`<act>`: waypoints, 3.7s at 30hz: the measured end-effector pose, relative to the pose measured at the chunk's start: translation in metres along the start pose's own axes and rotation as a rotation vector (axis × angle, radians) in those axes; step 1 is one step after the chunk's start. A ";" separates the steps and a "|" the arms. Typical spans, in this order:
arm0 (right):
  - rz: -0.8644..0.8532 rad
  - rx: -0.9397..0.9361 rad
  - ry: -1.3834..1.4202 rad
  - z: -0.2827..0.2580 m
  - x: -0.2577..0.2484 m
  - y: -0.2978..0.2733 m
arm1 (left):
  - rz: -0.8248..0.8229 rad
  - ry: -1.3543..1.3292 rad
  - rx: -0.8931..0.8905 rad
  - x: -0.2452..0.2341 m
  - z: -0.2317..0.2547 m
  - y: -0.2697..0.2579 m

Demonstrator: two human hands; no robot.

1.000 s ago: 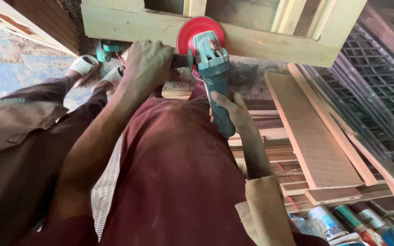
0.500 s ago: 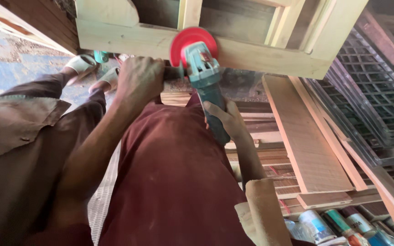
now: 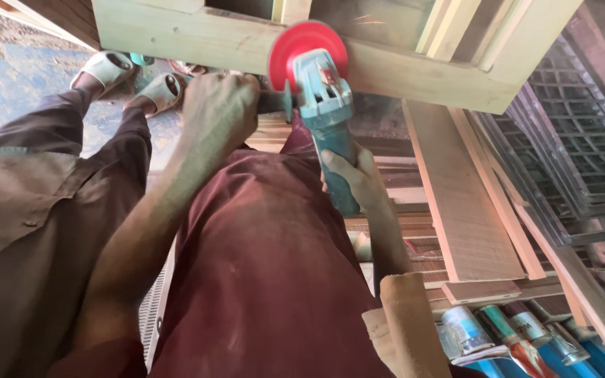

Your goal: The person uses an angle grinder with a sanding disc to smooth the surface of a wooden frame. They move the tool along the edges and flat surfaces of the frame, generating wood dust.

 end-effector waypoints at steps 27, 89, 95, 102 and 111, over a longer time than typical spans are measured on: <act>0.031 0.007 0.008 0.014 0.007 0.008 | -0.050 0.056 0.007 0.005 -0.015 -0.004; -0.001 -0.050 -0.071 -0.007 0.025 0.008 | -0.089 -0.066 -0.048 -0.002 -0.027 -0.010; 0.030 -0.052 -0.009 -0.009 0.010 0.005 | -0.112 0.027 0.016 0.017 -0.023 0.014; 0.015 -0.034 0.018 -0.008 0.007 0.012 | -0.063 -0.001 0.004 0.012 -0.022 0.010; 0.001 -0.041 0.002 -0.012 0.007 0.013 | -0.015 0.054 0.002 -0.006 -0.022 0.009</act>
Point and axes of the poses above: each hand's wrist, its own y-axis towards the middle knuckle, its own x-axis out of the palm, z = x × y, the point moved 3 cm from there along y, towards the middle knuckle, and after that the axes turned 11 degrees about x, right-handed, at the moved point
